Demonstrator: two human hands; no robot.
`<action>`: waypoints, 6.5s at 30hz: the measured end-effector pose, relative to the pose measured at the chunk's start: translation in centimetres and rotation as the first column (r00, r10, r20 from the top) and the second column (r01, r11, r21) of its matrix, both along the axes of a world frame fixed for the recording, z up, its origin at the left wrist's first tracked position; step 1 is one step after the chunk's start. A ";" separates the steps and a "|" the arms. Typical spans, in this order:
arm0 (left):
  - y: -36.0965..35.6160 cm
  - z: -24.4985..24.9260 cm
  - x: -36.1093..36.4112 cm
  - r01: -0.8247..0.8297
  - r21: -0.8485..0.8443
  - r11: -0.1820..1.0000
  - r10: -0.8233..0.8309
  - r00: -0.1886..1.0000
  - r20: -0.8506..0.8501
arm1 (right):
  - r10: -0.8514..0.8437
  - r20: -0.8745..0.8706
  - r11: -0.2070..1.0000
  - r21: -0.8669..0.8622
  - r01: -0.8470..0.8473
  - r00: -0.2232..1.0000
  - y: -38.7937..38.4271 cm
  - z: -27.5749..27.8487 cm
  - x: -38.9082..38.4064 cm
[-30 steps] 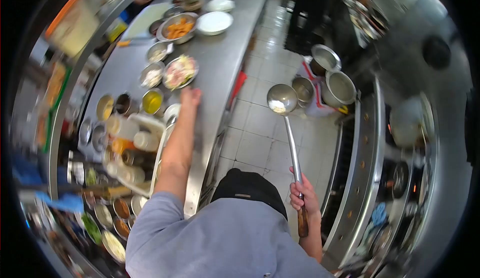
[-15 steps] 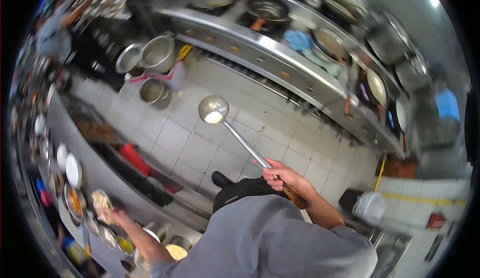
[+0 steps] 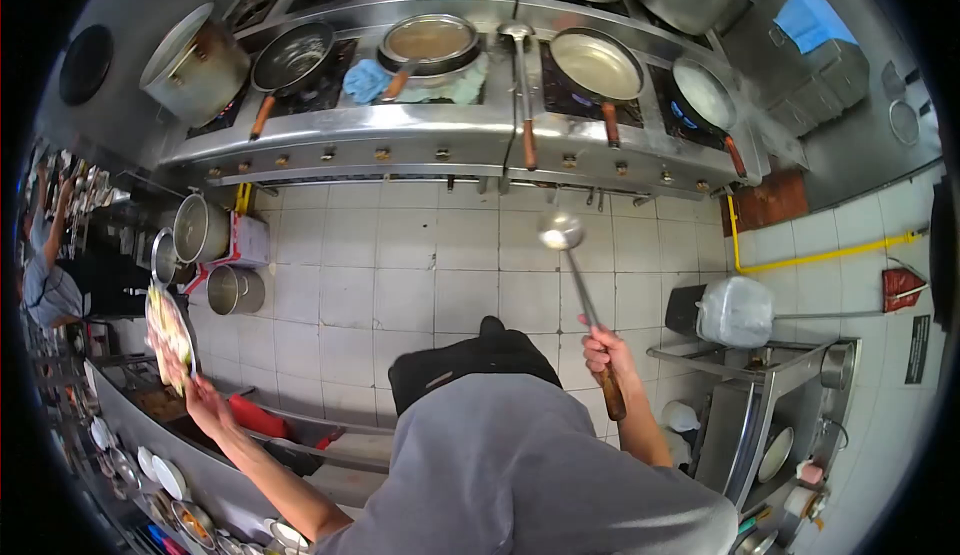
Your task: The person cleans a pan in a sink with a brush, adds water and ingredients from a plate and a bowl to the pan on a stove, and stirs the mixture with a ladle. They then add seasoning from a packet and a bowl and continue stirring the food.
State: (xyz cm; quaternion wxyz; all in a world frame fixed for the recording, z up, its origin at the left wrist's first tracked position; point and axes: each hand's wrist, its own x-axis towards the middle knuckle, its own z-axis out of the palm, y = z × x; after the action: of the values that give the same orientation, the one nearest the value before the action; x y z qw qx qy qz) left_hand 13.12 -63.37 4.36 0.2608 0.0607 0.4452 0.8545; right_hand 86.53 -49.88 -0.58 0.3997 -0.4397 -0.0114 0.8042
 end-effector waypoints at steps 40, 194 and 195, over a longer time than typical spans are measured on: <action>61.7 13.5 32.1 0.538 -0.139 0.832 -0.554 0.821 -0.140 | -0.051 0.715 0.926 0.295 -0.235 0.697 40.3 4.9 12.4; -21.3 -8.6 17.5 -0.752 -0.155 0.640 0.765 0.605 0.221 | 0.768 0.457 -0.358 -0.275 -0.892 -0.449 2.0 -16.9 -17.2; -21.5 -8.4 16.4 -0.767 -0.147 0.625 0.774 0.585 0.240 | 0.726 0.483 -0.404 -0.277 -0.872 -0.489 2.4 -18.6 -18.8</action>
State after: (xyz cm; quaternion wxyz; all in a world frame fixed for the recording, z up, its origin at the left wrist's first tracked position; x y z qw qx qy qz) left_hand 29.52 -84.88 -4.03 -0.0738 -0.2630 0.3974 0.8760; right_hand 67.69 -47.48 -19.18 -0.4096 -0.3486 -0.5853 0.6067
